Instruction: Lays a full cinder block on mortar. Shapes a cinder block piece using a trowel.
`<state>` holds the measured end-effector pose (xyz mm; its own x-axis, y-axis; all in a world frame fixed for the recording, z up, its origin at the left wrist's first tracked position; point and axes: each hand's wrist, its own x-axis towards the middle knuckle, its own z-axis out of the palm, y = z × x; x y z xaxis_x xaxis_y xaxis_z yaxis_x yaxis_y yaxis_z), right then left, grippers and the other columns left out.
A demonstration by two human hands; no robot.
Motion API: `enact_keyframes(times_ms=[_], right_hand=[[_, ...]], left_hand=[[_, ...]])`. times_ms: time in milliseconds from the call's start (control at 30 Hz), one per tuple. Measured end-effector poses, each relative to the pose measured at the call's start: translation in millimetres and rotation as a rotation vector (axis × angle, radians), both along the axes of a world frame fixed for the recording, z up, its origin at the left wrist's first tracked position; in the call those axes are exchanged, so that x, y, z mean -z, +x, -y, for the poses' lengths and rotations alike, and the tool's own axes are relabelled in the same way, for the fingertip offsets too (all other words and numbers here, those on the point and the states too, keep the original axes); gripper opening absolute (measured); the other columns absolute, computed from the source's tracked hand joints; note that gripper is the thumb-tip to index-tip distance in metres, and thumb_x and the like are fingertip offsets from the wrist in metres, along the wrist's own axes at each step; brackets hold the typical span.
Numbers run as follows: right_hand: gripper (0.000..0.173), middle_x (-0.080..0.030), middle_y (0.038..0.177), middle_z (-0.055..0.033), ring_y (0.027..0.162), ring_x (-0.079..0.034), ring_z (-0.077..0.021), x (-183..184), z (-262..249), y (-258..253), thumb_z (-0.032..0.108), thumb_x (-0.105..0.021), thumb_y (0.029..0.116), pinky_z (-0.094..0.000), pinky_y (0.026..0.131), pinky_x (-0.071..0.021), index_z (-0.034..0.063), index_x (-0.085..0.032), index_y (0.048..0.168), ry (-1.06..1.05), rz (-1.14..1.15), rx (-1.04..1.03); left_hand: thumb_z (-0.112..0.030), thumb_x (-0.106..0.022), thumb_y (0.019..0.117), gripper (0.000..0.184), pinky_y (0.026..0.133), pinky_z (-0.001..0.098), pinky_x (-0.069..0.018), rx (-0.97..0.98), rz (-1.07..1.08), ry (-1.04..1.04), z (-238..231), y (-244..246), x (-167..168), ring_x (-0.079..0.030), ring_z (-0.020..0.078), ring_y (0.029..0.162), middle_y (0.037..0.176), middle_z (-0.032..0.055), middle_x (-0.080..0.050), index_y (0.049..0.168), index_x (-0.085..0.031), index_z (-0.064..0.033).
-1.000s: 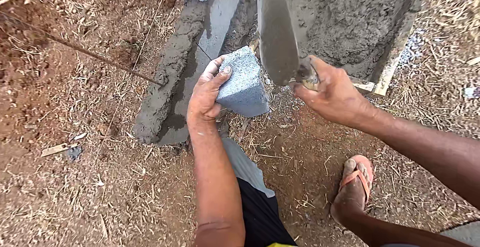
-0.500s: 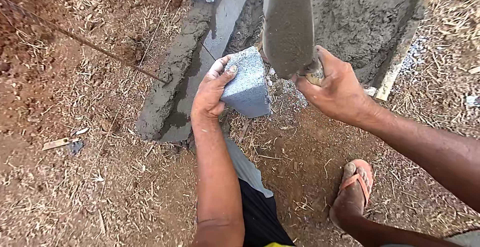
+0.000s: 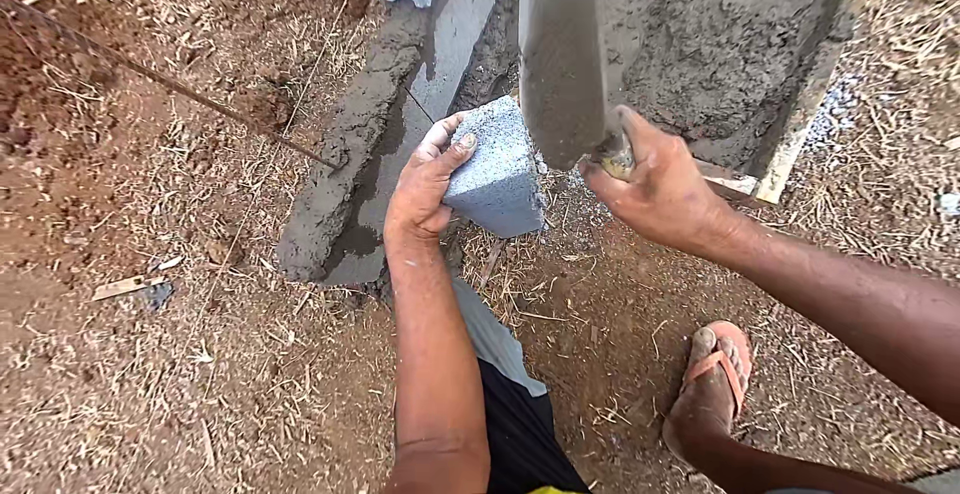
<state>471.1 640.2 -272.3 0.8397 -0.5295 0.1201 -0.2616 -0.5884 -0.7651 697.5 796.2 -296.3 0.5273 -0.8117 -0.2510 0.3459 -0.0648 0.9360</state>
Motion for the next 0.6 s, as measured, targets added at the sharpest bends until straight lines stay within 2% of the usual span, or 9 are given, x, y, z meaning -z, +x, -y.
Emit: enact_keyframes(times_ms=[67,133,267,333,400,467,500,600], right_hand=[[0.026,-0.062,0.076,-0.0042,0.060,-0.061,-0.0162,25,-2,-7,0.021,-0.064,0.0984,-0.0390,0.053,-0.0510,0.0098,-0.059,0.122,0.050,-0.124,-0.024],[0.024,-0.062,0.074,-0.0050,0.059,-0.061,-0.0188,37,-1,-11,0.021,-0.065,0.0987,-0.0428,0.052,-0.0512,0.0116,-0.060,0.120,0.083,-0.227,-0.036],[0.027,-0.063,0.080,0.0002,0.064,-0.060,-0.0103,12,5,-1,0.025,-0.065,0.0950,-0.0347,0.057,-0.0507,0.0132,-0.061,0.119,0.051,-0.088,-0.003],[0.035,-0.066,0.087,0.0013,0.069,-0.063,-0.0058,-1,8,4,0.026,-0.065,0.0955,-0.0300,0.061,-0.0543,0.0126,-0.060,0.127,0.054,0.000,0.027],[0.036,-0.067,0.089,0.0002,0.072,-0.064,-0.0063,4,7,5,0.024,-0.065,0.0956,-0.0301,0.064,-0.0554,0.0109,-0.059,0.129,0.063,0.014,0.026],[0.028,-0.063,0.081,-0.0009,0.065,-0.061,-0.0113,22,5,1,0.020,-0.065,0.0948,-0.0355,0.058,-0.0526,0.0120,-0.059,0.121,0.099,-0.088,-0.008],[0.026,-0.062,0.079,-0.0024,0.063,-0.060,-0.0141,29,5,-3,0.019,-0.065,0.0964,-0.0383,0.056,-0.0516,0.0116,-0.060,0.121,0.122,-0.143,-0.028],[0.024,-0.062,0.075,0.0002,0.060,-0.060,-0.0112,24,7,-4,0.023,-0.064,0.0962,-0.0360,0.053,-0.0500,0.0140,-0.062,0.118,0.084,-0.148,-0.045]], left_hand=[[-0.012,-0.050,0.1066,0.037,0.087,0.0390,-0.0607,-0.004,-0.009,-0.005,-2,0,0,-0.070,0.0202,0.101,0.119,0.0103,-0.068,0.144,-0.049,-0.0109],[-0.013,-0.050,0.1071,0.037,0.088,0.0393,-0.0605,-0.002,-0.007,-0.008,-4,2,0,-0.070,0.0203,0.102,0.120,0.0105,-0.068,0.144,-0.049,-0.0108],[-0.013,-0.051,0.1066,0.037,0.087,0.0391,-0.0607,-0.004,-0.013,0.007,-3,3,1,-0.070,0.0205,0.101,0.119,0.0100,-0.068,0.144,-0.049,-0.0119],[-0.013,-0.051,0.1067,0.038,0.087,0.0393,-0.0610,-0.001,-0.015,0.008,-1,2,1,-0.070,0.0206,0.100,0.118,0.0104,-0.068,0.144,-0.049,-0.0123],[-0.013,-0.051,0.1067,0.038,0.087,0.0391,-0.0610,0.005,-0.014,0.003,-1,2,0,-0.070,0.0204,0.101,0.119,0.0102,-0.068,0.144,-0.049,-0.0120],[-0.012,-0.050,0.1070,0.037,0.087,0.0390,-0.0607,0.003,-0.016,0.001,-1,2,0,-0.070,0.0205,0.101,0.119,0.0106,-0.068,0.144,-0.049,-0.0114],[-0.013,-0.050,0.1071,0.037,0.087,0.0388,-0.0608,0.000,-0.017,0.002,-2,2,-1,-0.070,0.0204,0.100,0.119,0.0105,-0.068,0.144,-0.049,-0.0116],[-0.013,-0.049,0.1071,0.037,0.087,0.0387,-0.0608,-0.001,-0.016,-0.001,-3,3,-1,-0.070,0.0200,0.100,0.119,0.0101,-0.068,0.144,-0.050,-0.0117]])
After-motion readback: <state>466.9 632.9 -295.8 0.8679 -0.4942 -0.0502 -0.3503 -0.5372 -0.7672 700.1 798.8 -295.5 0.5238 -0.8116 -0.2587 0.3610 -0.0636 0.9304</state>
